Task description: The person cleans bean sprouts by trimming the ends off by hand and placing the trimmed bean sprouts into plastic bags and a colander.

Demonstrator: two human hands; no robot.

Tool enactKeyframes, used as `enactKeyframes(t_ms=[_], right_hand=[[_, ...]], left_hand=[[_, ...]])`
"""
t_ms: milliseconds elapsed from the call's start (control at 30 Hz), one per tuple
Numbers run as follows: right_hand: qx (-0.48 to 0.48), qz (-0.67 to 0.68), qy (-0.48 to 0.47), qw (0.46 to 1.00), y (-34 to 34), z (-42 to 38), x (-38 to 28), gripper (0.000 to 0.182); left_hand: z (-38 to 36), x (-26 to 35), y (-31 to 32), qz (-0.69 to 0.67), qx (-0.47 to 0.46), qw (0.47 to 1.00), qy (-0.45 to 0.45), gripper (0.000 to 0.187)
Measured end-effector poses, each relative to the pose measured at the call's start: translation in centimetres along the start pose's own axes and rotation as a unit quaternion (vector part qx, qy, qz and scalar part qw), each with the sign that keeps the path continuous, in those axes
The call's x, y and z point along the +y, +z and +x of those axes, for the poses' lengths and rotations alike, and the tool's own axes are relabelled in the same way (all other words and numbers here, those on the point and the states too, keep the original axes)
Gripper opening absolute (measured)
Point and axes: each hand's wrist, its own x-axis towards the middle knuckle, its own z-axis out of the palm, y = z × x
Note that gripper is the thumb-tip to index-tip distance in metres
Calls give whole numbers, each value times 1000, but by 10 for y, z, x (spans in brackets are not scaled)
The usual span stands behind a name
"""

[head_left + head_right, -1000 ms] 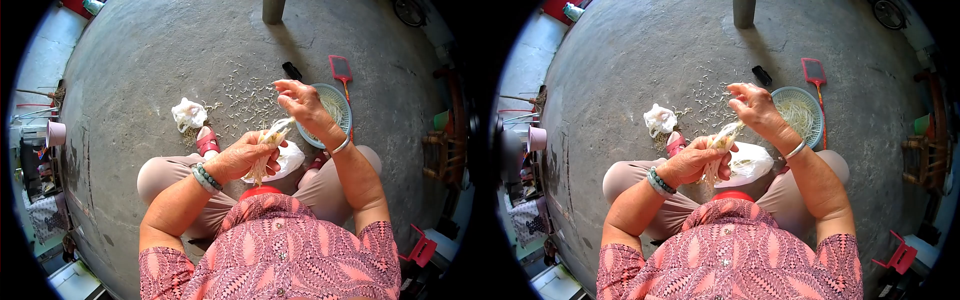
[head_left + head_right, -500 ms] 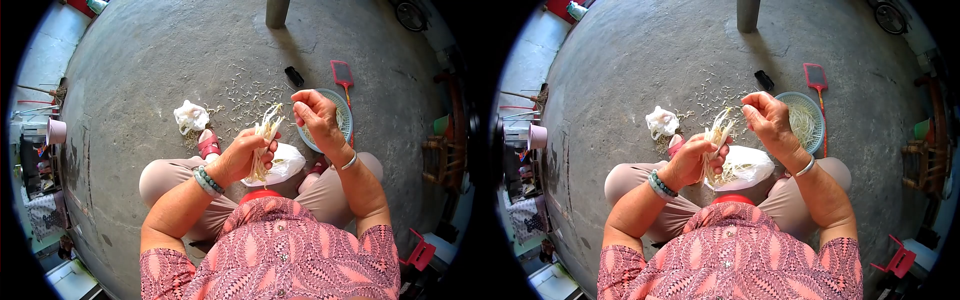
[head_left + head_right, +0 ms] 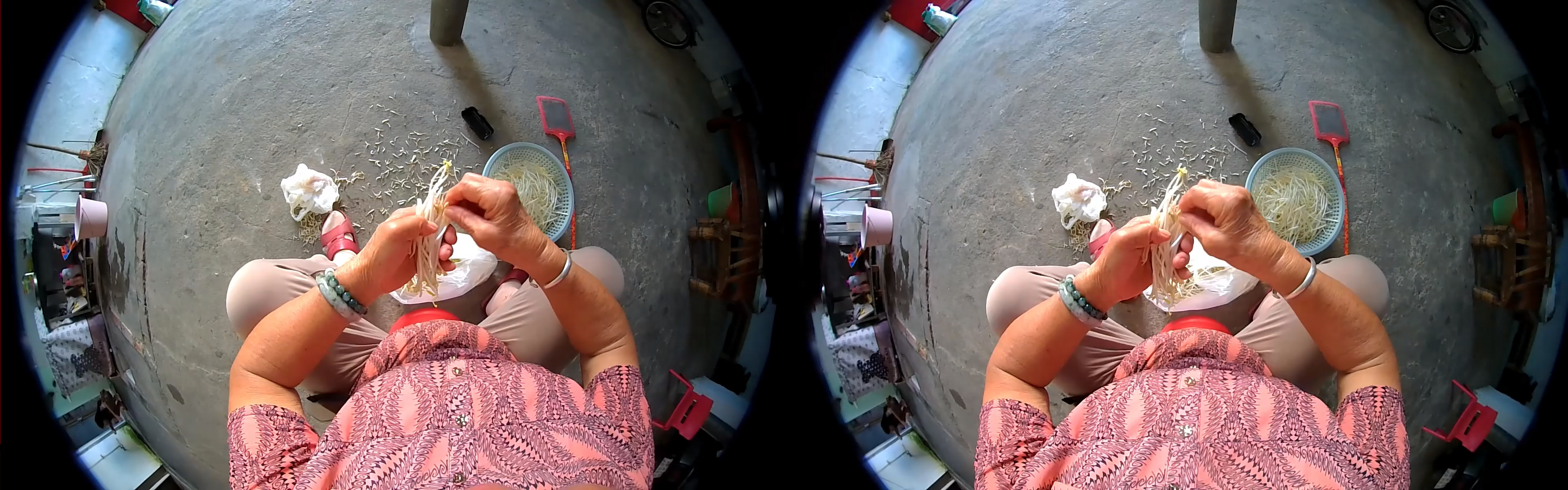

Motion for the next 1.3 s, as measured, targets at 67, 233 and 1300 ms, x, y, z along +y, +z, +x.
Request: enactKeyframes(t_ms=[67, 233, 1300], right_hand=[[1, 37, 56, 998, -3, -2, 3, 5], [9, 99, 101, 990, -7, -2, 4, 7], [86, 517, 355, 774, 0, -13, 6, 12]], left_hand=[[-2, 1, 1, -15, 13, 1000, 9, 30], [-4, 5, 0, -26, 26, 999, 25, 32], [0, 1, 23, 21, 58, 993, 102, 26]])
